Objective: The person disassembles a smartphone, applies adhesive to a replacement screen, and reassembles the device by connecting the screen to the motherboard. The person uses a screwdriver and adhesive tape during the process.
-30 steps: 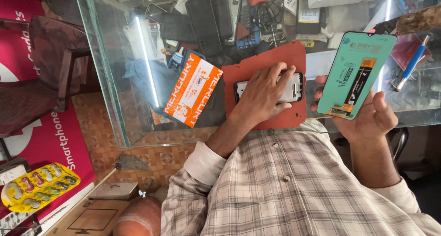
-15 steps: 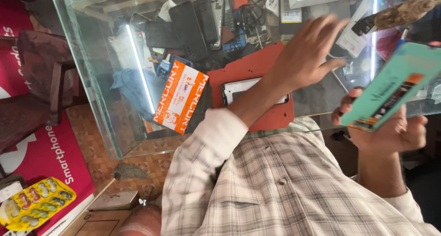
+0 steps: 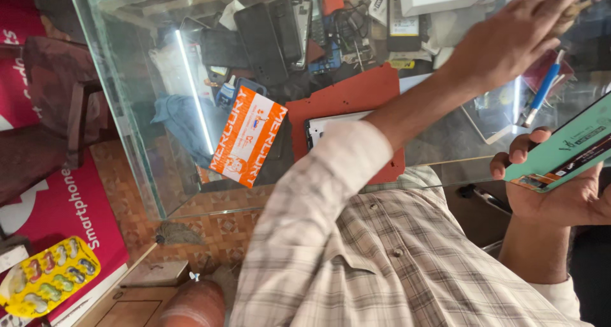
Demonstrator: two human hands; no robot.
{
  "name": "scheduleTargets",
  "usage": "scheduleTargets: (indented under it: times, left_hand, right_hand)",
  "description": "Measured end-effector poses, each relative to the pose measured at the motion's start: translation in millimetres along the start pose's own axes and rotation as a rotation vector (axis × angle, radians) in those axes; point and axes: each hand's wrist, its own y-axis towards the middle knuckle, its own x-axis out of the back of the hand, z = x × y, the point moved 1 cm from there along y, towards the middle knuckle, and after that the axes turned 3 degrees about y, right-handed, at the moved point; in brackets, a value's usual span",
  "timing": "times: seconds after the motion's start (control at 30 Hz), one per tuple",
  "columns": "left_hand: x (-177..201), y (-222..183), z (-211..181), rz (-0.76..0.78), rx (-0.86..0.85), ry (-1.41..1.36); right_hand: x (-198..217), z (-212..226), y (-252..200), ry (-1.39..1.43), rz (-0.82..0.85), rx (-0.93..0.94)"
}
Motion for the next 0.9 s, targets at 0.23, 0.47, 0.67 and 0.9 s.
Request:
scheduleTargets:
  times: [0.23, 0.47, 0.67, 0.9]
  left_hand:
    - [260, -101, -10, -0.205, 0.148, 0.177]
    - [393, -212, -33, -0.373, 0.566, 0.439]
    - [380, -268, -3, -0.455, 0.670, 0.315]
    - [370, -297, 1, -0.537, 0.696, 0.251]
  right_hand:
    - [-10, -13, 22, 0.054, 0.022, -0.087]
    - [-39, -31, 54, 0.068, 0.177, -0.199]
    - [-66, -49, 68, 0.096, 0.180, -0.219]
    - [-91, -64, 85, 0.017, 0.199, -0.218]
